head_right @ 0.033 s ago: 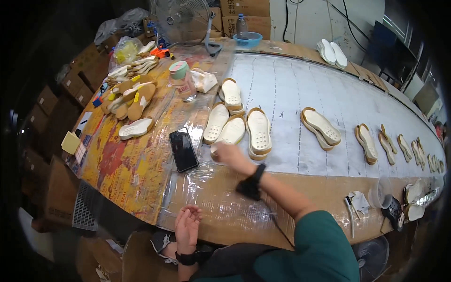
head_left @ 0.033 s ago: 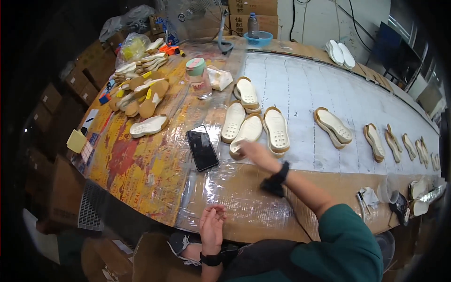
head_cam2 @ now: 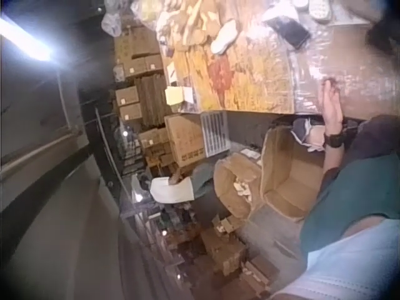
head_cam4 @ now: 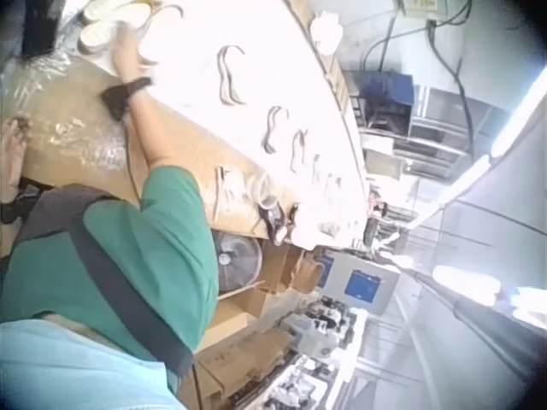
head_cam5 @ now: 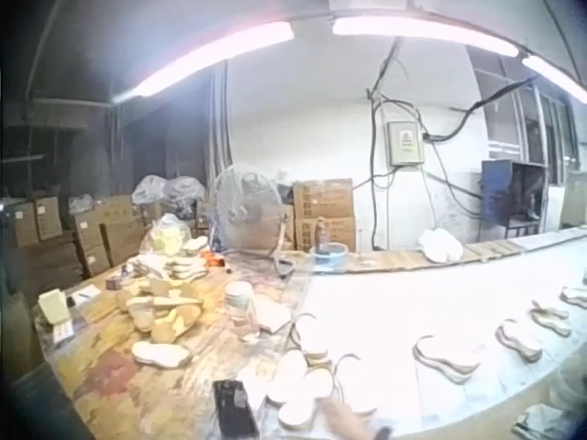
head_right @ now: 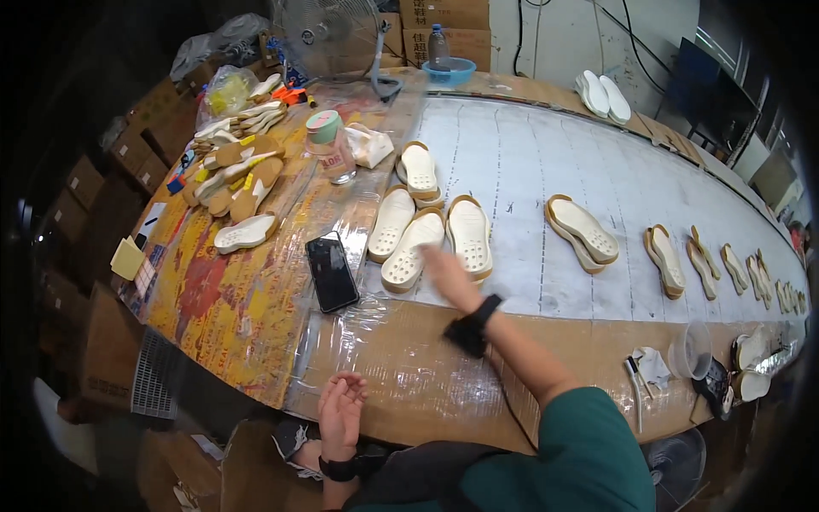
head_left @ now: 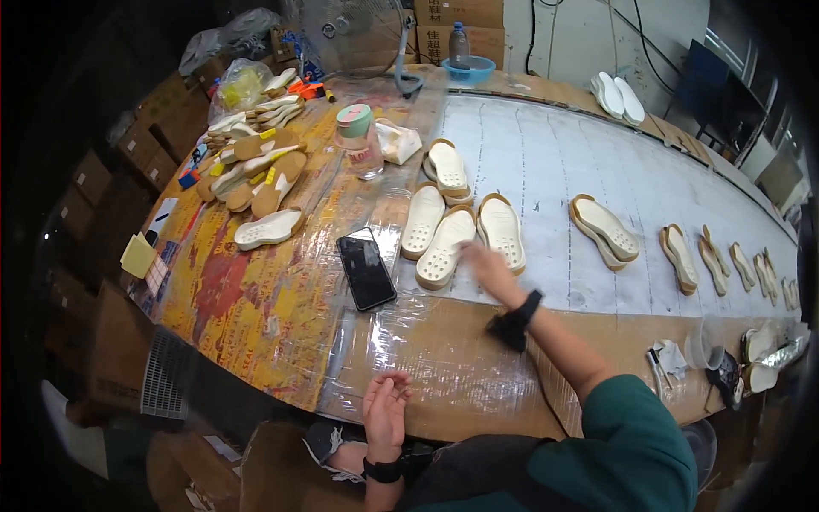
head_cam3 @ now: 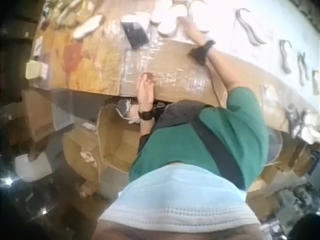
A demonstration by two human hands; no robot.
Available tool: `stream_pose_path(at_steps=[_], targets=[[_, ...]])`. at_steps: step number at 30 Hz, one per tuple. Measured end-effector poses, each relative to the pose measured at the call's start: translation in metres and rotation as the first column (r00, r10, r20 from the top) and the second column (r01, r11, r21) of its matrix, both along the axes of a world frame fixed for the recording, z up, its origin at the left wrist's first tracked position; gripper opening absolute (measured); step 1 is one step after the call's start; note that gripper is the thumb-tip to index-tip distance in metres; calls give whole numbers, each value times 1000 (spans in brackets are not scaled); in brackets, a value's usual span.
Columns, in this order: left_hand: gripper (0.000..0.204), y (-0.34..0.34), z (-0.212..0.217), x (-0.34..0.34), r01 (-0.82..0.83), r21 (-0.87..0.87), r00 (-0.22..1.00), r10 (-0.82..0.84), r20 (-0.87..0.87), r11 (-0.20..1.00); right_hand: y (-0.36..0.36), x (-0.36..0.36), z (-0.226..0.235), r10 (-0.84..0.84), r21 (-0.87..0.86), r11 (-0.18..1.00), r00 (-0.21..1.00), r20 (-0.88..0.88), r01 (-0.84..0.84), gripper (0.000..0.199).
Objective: Apply glue and assemble components of shoes at a factory workbench.
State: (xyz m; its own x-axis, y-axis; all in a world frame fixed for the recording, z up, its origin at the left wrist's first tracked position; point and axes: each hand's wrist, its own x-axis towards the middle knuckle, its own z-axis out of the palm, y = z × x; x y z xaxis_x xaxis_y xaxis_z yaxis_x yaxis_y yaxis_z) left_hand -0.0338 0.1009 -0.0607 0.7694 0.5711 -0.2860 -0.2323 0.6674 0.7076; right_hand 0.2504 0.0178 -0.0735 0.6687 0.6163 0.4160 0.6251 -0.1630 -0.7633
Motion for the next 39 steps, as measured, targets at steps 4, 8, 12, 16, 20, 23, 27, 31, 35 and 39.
stream_pose_path(at_steps=[4, 8, 12, 16, 20, 23, 27, 31, 35, 39], targets=[[15, -13, 1, 12, 56, 49, 997, -53, -48, 997, -65, 50, -20, -409, -97, 894, 886, 220, 437, 37], [21, -28, 3, 28, 228, 238, 972, -207, -111, 944, -84, 38, -31, -282, -150, 956, 926, -249, 251, 46], [51, -48, 29, 50, 181, 364, 982, -150, -111, 914, -117, -61, 18, 100, 84, 995, 789, -606, -61, 51], [75, -52, 35, 51, 59, 502, 994, -96, 46, 863, -148, -142, 51, 300, 143, 935, 508, -807, -325, 53], [66, -76, 49, 36, 209, 426, 964, -258, 60, 880, -145, -137, 64, 328, 292, 941, 686, -649, -174, 47], [53, -87, 59, 31, 221, 495, 968, -250, -8, 840, -140, -128, 75, 307, 113, 950, 819, -484, -290, 42], [38, -79, 72, 28, 301, 590, 952, -197, -236, 749, -139, -125, 105, 272, -27, 953, 894, -356, -301, 27], [30, -74, 77, 24, 234, 631, 971, -209, -115, 740, -145, -126, 104, 370, 182, 923, 654, -660, -338, 30], [29, -59, 78, 15, 228, 557, 972, -151, -181, 799, -149, -151, 95, 436, 192, 870, 525, -731, -455, 43], [31, -52, 101, 30, -60, 729, 996, 87, 0, 682, -165, -191, 72, 536, 403, 831, 356, -765, -384, 47]])
